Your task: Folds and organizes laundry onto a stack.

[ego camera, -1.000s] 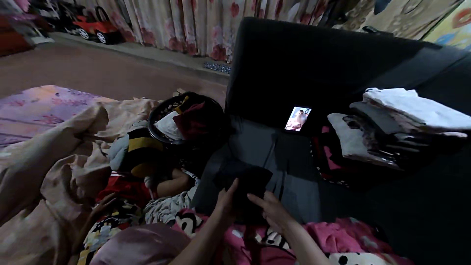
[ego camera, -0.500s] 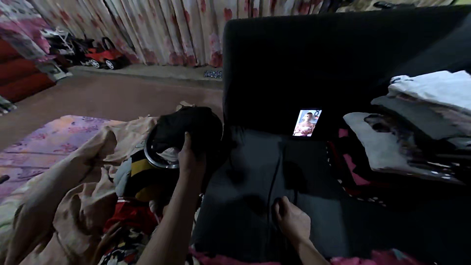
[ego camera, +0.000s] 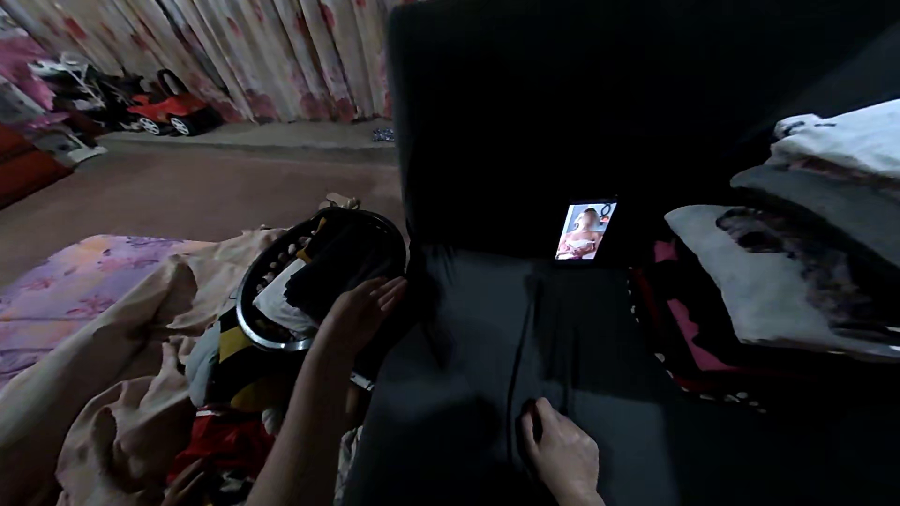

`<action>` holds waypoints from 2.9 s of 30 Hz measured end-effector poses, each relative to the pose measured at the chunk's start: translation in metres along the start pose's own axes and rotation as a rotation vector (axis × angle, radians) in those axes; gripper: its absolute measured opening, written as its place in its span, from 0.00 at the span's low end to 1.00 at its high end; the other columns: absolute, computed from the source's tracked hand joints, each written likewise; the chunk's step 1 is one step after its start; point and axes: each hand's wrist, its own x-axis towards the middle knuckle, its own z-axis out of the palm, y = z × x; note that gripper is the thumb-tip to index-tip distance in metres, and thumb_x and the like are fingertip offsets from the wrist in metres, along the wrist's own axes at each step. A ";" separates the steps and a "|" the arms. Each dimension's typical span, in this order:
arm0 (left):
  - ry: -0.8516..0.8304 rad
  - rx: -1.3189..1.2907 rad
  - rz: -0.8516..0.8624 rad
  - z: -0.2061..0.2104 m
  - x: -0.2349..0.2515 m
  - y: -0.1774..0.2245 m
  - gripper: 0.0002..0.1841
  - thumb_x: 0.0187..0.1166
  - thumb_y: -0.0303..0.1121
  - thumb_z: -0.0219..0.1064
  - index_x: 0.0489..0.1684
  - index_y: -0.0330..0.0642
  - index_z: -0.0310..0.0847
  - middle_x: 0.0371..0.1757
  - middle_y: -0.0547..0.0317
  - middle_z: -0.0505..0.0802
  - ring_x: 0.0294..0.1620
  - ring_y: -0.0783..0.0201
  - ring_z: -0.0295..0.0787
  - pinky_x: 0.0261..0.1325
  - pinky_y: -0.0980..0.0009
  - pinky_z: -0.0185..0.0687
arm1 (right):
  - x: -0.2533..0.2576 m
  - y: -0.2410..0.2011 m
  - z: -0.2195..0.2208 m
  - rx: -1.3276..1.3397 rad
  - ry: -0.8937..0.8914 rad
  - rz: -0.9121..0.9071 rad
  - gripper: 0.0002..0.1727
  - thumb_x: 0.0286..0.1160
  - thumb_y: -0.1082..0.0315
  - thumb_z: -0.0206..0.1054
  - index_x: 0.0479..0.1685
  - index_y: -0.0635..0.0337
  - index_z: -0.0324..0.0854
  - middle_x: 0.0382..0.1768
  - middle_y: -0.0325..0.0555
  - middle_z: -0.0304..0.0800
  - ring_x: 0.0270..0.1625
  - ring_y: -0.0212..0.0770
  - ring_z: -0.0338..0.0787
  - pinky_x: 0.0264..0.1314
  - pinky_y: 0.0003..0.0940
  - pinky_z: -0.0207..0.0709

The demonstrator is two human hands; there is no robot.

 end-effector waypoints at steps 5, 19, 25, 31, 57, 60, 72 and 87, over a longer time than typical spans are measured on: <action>0.115 1.152 0.604 -0.025 0.040 0.022 0.19 0.90 0.35 0.58 0.75 0.39 0.78 0.72 0.45 0.86 0.72 0.51 0.83 0.75 0.49 0.75 | 0.000 0.001 0.003 -0.009 0.031 0.003 0.17 0.68 0.56 0.59 0.24 0.57 0.87 0.17 0.46 0.88 0.20 0.50 0.92 0.15 0.46 0.78; 0.201 1.848 0.377 -0.053 0.140 -0.022 0.43 0.79 0.61 0.66 0.95 0.78 0.46 0.97 0.44 0.34 0.93 0.25 0.18 0.75 0.11 0.20 | 0.000 0.006 0.012 -0.008 0.096 -0.015 0.14 0.65 0.58 0.61 0.21 0.53 0.85 0.15 0.40 0.85 0.18 0.42 0.89 0.13 0.39 0.78; 0.009 1.765 0.231 -0.060 0.107 0.006 0.36 0.85 0.57 0.61 0.94 0.69 0.54 0.97 0.44 0.35 0.93 0.25 0.20 0.78 0.14 0.25 | 0.001 -0.002 -0.011 0.073 -0.140 0.079 0.13 0.72 0.59 0.63 0.34 0.57 0.90 0.26 0.46 0.93 0.31 0.48 0.96 0.28 0.46 0.87; -0.214 1.487 0.455 -0.022 -0.040 -0.007 0.35 0.87 0.39 0.64 0.93 0.40 0.55 0.92 0.29 0.54 0.90 0.25 0.48 0.83 0.26 0.49 | 0.030 -0.010 -0.055 0.151 -0.701 0.249 0.23 0.89 0.51 0.49 0.66 0.54 0.83 0.55 0.52 0.94 0.62 0.54 0.93 0.64 0.57 0.82; -0.644 0.918 0.232 -0.001 -0.187 -0.126 0.30 0.89 0.35 0.59 0.90 0.40 0.60 0.86 0.40 0.73 0.82 0.49 0.75 0.83 0.57 0.71 | 0.210 0.137 -0.314 -0.265 -0.017 0.169 0.40 0.67 0.62 0.80 0.82 0.61 0.72 0.78 0.74 0.73 0.80 0.79 0.69 0.76 0.81 0.60; -0.643 0.910 0.212 -0.001 -0.187 -0.121 0.30 0.89 0.36 0.60 0.90 0.40 0.60 0.86 0.41 0.73 0.82 0.49 0.75 0.83 0.57 0.70 | 0.216 0.137 -0.313 -0.279 -0.040 0.192 0.38 0.71 0.62 0.78 0.83 0.60 0.70 0.77 0.73 0.74 0.80 0.80 0.70 0.73 0.83 0.61; -0.682 0.894 0.195 0.003 -0.183 -0.124 0.29 0.89 0.36 0.60 0.89 0.39 0.61 0.85 0.41 0.74 0.80 0.50 0.78 0.82 0.58 0.73 | 0.237 0.140 -0.334 -0.327 -0.098 0.296 0.25 0.82 0.63 0.69 0.79 0.48 0.79 0.64 0.72 0.87 0.66 0.79 0.85 0.60 0.82 0.73; -0.692 0.897 0.120 0.003 -0.184 -0.126 0.28 0.90 0.34 0.58 0.89 0.39 0.62 0.80 0.41 0.79 0.72 0.52 0.85 0.76 0.58 0.78 | 0.227 0.129 -0.342 -0.382 -0.115 0.189 0.26 0.82 0.61 0.69 0.79 0.54 0.77 0.71 0.68 0.83 0.74 0.75 0.80 0.67 0.83 0.67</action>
